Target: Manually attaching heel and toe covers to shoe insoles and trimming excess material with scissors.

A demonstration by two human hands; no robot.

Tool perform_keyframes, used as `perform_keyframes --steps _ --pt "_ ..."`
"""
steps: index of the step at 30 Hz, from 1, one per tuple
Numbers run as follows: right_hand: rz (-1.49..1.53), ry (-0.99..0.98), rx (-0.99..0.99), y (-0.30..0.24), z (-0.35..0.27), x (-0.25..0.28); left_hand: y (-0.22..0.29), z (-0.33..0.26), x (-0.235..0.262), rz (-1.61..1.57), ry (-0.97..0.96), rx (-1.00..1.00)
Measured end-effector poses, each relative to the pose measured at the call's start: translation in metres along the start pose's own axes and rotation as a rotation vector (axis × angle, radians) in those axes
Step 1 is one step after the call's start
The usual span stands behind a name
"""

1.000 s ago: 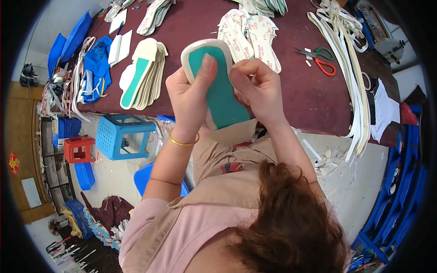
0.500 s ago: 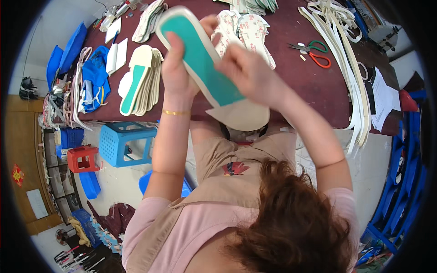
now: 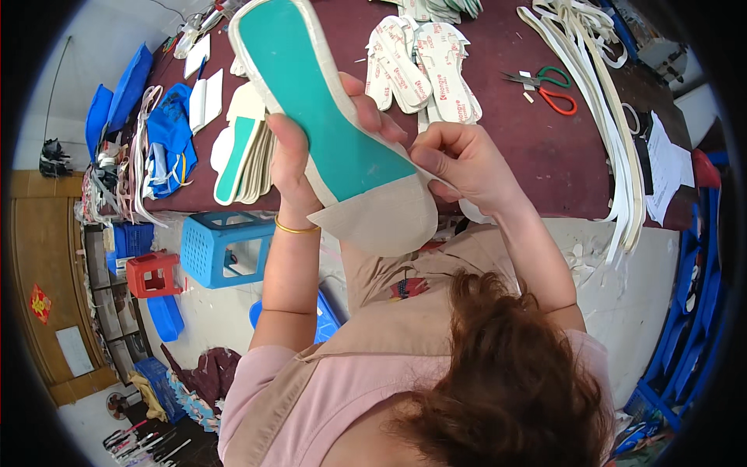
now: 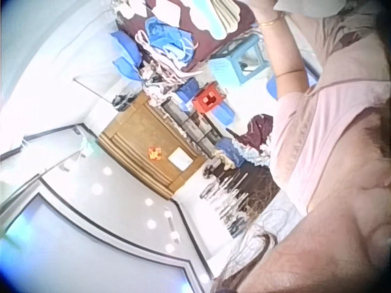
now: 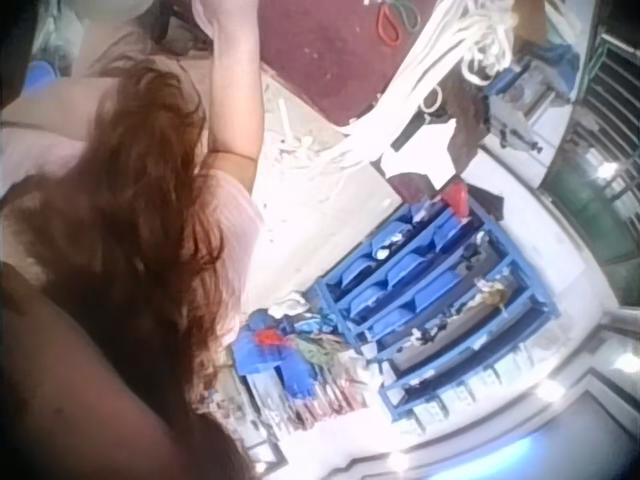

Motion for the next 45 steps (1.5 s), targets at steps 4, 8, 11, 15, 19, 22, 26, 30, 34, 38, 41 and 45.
perform_keyframes --steps 4,8,11,15,19,22,26,30,34,38,41,45 --pt "-0.188 0.006 -0.205 0.003 0.006 0.003 -0.024 0.002 -0.005 -0.568 0.011 0.282" --pt "-0.327 -0.069 -0.406 0.019 0.016 0.032 -0.047 -0.022 0.009 -0.85 0.158 0.511" --pt "-1.123 -0.046 -0.053 -0.016 0.043 0.118 -0.019 -0.013 0.061 -1.021 0.375 0.327" --pt "-2.252 0.47 0.09 -0.108 0.035 0.311 -0.011 -0.028 0.133 -0.745 0.564 0.16" --pt "-2.073 0.546 -0.296 -0.102 0.017 0.323 -0.061 -0.053 0.115 -0.81 0.879 0.347" --pt "-1.869 0.543 0.045 -0.091 -0.014 0.293 -0.073 -0.045 0.092 -1.079 0.877 0.421" --pt "-0.962 0.481 0.286 -0.021 -0.048 0.161 -0.084 -0.047 0.088 -1.012 0.851 0.405" --pt "0.041 -0.047 -0.285 0.078 -0.069 0.047 -0.09 -0.035 0.071 -1.058 0.702 0.321" --pt "0.247 -0.124 0.054 0.097 -0.052 0.022 -0.083 -0.04 0.055 -1.131 0.665 0.331" --pt "0.298 -0.15 0.088 0.086 -0.036 0.008 -0.09 -0.054 0.061 -1.012 0.42 0.295" --pt "0.165 -0.101 -0.157 0.083 -0.042 0.014 -0.091 -0.06 0.063 -0.82 0.373 0.352" --pt "0.144 0.191 0.122 0.042 -0.04 0.027 -0.095 -0.061 0.079 -0.841 0.227 0.256"
Point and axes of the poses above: each hand's wrist, its own z-axis towards the middle knuckle, its own x-axis out of the back of the hand, y = z × x, the point moved 4 cm from there along z, towards the middle knuckle, and after that the axes turned 10 degrees about z, right-handed, at the moved point
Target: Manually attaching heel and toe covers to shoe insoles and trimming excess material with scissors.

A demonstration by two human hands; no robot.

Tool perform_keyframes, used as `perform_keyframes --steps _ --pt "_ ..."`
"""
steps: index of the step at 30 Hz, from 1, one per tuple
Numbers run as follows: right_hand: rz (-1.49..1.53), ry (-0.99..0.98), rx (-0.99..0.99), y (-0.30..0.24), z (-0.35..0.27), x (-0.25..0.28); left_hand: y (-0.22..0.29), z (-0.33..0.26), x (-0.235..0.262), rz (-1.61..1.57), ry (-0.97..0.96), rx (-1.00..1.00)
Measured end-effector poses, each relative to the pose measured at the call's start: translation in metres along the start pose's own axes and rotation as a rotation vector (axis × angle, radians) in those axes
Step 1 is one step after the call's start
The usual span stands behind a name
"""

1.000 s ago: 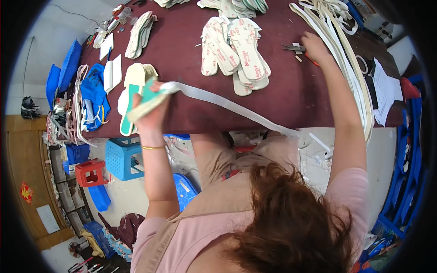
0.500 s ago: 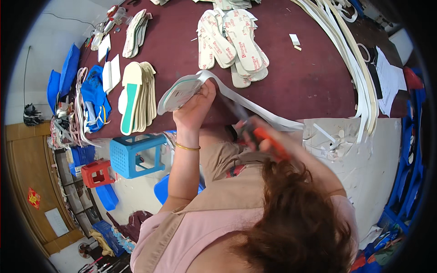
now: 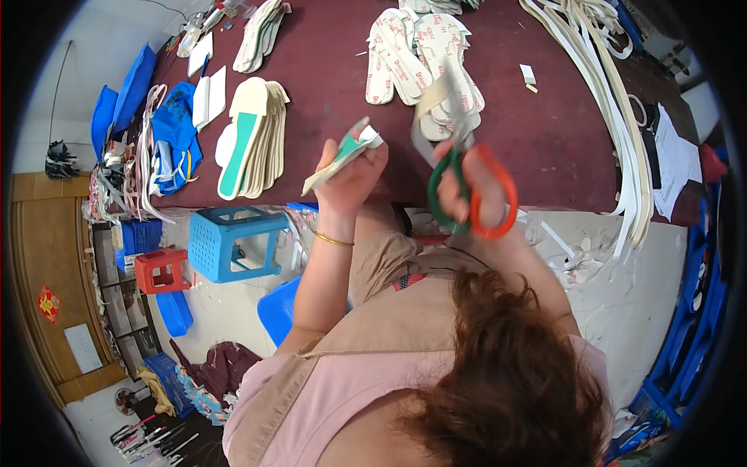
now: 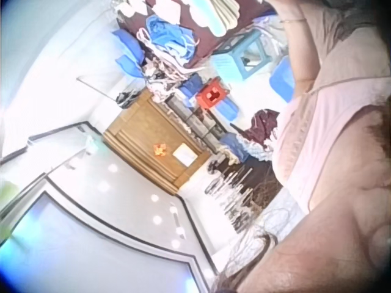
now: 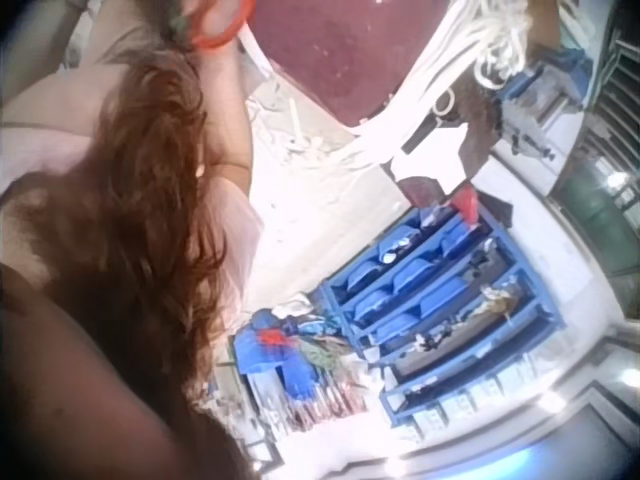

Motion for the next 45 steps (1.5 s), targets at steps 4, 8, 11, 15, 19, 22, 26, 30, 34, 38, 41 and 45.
perform_keyframes --steps 4,8,11,15,19,22,26,30,34,38,41,45 --pt "-1.241 0.473 0.187 -0.076 0.067 0.088 0.01 -0.004 -0.035 0.433 0.269 -0.276" --pt "-1.368 0.305 0.454 -0.083 0.077 0.087 0.012 -0.015 -0.073 1.004 0.067 -0.507" --pt "-0.902 0.022 0.106 -0.047 0.044 -0.019 0.009 -0.028 -0.082 1.004 0.025 -0.577" --pt "-1.273 -0.451 1.231 -0.019 0.004 -0.052 0.022 -0.006 -0.069 0.782 0.49 -0.547" --pt "-0.454 -0.071 0.303 -0.027 0.027 -0.039 0.016 -0.01 -0.091 1.02 0.327 -0.456" --pt "-0.806 -0.075 0.299 -0.053 0.049 -0.048 0.01 -0.007 -0.105 1.042 0.309 -0.425" --pt "-0.951 -0.13 0.21 -0.032 0.05 -0.036 0.015 0.001 -0.113 1.046 0.334 -0.339" --pt "-1.081 -0.175 0.329 -0.014 0.048 -0.027 0.016 0.008 -0.107 1.026 0.342 -0.264" --pt "-0.753 -0.162 -0.184 0.004 0.048 -0.022 0.003 0.008 -0.097 1.014 0.305 -0.066" --pt "-0.015 -0.02 -0.41 0.029 0.022 -0.018 -0.005 0.019 -0.092 0.769 0.127 0.106" --pt "-0.146 -0.129 -0.569 0.054 0.008 0.006 0.023 0.038 -0.077 0.474 -0.008 0.18" --pt "-0.791 -0.342 -0.578 0.054 0.019 0.01 0.02 0.037 -0.058 0.769 0.155 0.215"
Point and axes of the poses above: each hand's wrist, its own z-axis towards the middle knuckle, its own x-axis out of the back of the hand, y = z × x, the point moved 4 cm from there along z, towards the middle knuckle, and after that the axes turned 10 degrees about z, right-handed, at the moved point
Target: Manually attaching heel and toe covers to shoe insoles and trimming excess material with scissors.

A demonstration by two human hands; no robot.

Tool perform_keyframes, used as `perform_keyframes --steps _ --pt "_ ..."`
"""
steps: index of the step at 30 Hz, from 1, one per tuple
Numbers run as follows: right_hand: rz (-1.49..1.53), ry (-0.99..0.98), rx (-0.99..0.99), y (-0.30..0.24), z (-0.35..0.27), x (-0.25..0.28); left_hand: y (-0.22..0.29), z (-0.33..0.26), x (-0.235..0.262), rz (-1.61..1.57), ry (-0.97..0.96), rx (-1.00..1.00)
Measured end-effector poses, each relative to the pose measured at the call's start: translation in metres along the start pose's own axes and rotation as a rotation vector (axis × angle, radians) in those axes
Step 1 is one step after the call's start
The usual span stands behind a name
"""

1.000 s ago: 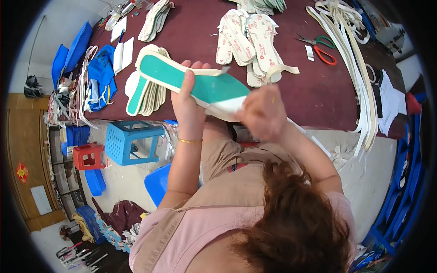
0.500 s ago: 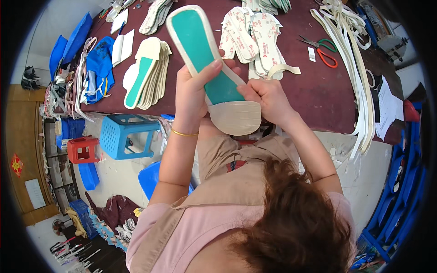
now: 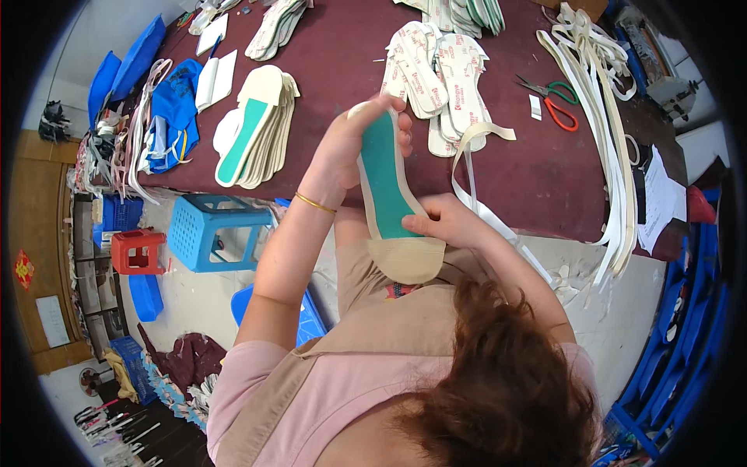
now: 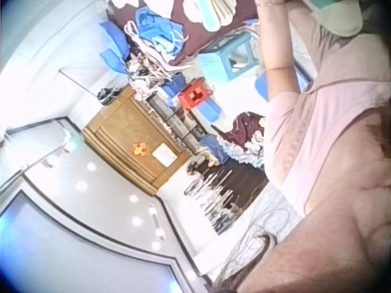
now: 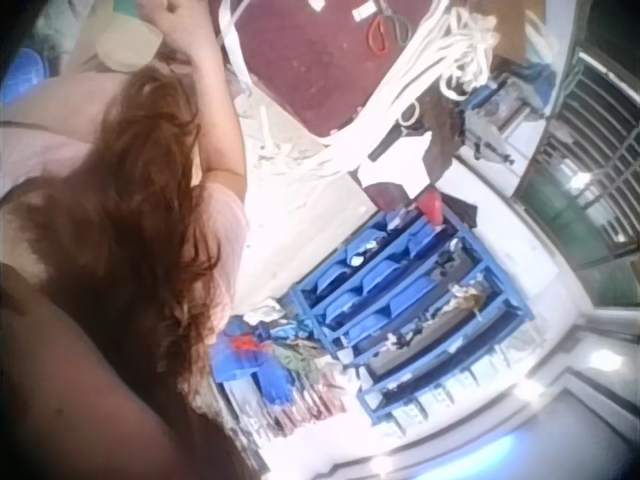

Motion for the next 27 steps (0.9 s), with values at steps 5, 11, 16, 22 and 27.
perform_keyframes --steps 5,11,16,22,27 --pt "0.908 0.04 0.05 -0.044 0.008 -0.004 -0.003 0.011 0.034 0.601 0.381 -0.409" --pt "0.928 -0.431 0.535 -0.055 0.005 0.042 -0.055 -0.036 0.006 0.495 0.196 -0.307" --pt "0.824 0.729 0.793 -0.064 0.019 0.055 -0.103 -0.03 -0.013 0.5 0.249 -0.255" --pt "0.266 0.976 0.826 -0.06 0.013 0.032 -0.044 -0.002 -0.021 0.146 0.277 -0.207" --pt "0.296 0.872 0.76 -0.078 0.02 0.039 -0.084 -0.024 -0.038 0.007 0.382 -0.264"
Point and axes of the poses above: each hand's wrist, its own z-axis towards the middle knuckle, its own x-axis out of the back of the hand, y = z × x, the point moved 4 cm from there along z, towards the middle knuckle, and after that the axes turned 10 degrees about z, right-handed, at the moved point
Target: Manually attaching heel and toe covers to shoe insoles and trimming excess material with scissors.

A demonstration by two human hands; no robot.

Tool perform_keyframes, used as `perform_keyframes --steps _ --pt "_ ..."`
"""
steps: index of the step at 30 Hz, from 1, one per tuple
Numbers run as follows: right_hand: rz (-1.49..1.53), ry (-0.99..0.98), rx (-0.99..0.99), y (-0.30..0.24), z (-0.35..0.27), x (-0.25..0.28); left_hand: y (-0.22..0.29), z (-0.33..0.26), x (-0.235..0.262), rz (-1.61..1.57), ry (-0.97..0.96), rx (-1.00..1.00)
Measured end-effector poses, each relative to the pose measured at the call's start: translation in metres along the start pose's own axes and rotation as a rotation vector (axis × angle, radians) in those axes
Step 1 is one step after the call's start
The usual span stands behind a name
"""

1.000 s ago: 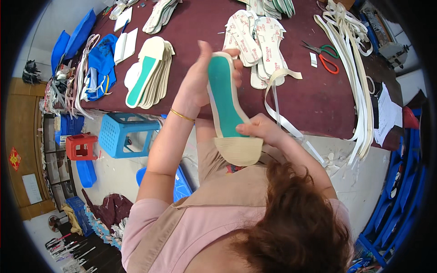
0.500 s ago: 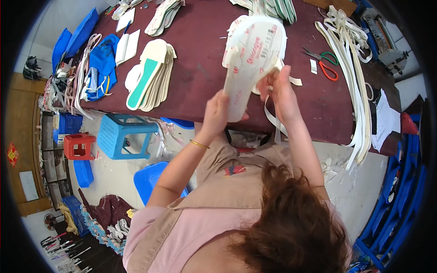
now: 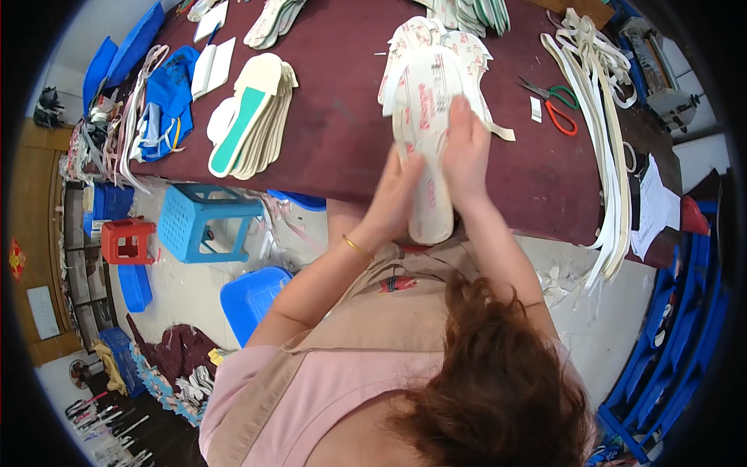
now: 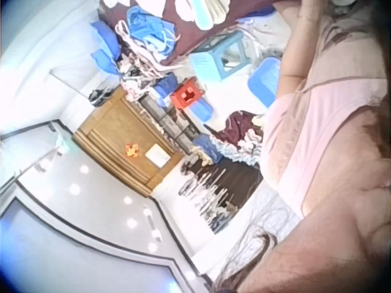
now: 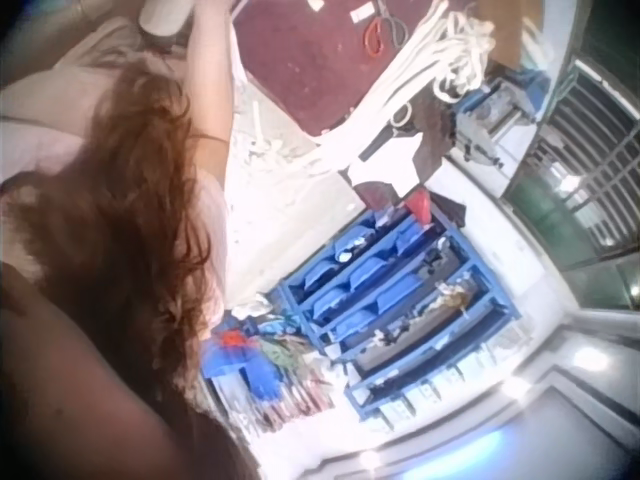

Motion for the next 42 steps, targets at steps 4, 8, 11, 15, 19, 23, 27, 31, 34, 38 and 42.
perform_keyframes --steps 4,8,11,15,19,23,27,31,34,38,42 --pt "0.094 -0.144 -0.141 -0.001 0.021 -0.006 -0.006 -0.004 0.004 0.025 -0.07 -0.032" --pt "-0.128 -0.429 -0.112 0.021 0.006 -0.007 0.042 0.014 0.029 0.024 0.091 -0.272" --pt "0.128 -0.49 -0.378 0.028 -0.03 -0.011 0.062 0.016 0.035 0.006 0.137 -0.33" --pt "0.38 -0.453 -0.564 0.026 -0.038 -0.012 0.067 0.016 0.023 -0.189 0.169 -0.348" --pt "-0.195 -0.325 -0.222 0.051 -0.032 -0.011 0.044 0.028 0.034 -0.268 0.113 -0.334" --pt "0.285 -0.294 -0.451 0.07 -0.036 -0.021 0.053 0.037 0.045 0.036 0.155 -0.387" --pt "-0.006 -0.282 -0.453 0.054 -0.046 0.019 0.132 0.042 0.108 1.443 0.4 -0.658" --pt "-0.725 0.02 0.117 0.044 -0.047 0.094 0.184 0.023 0.189 2.25 0.763 -0.298" --pt "-0.94 0.074 0.064 0.063 -0.048 0.112 0.173 0.028 0.216 2.377 0.696 -0.285" --pt "-1.303 -0.048 0.242 0.078 -0.051 0.092 0.155 0.035 0.171 2.006 0.667 -0.75" --pt "-0.596 -0.127 -0.152 0.074 -0.044 0.094 0.064 0.028 0.079 1.532 0.055 -0.375"
Point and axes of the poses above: each hand's wrist, its own z-axis towards the middle knuckle, its own x-axis out of the back of the hand, y = z × x, the point moved 4 cm from there along z, towards the middle knuckle, and after that the axes turned 10 degrees about z, right-handed, at the moved point
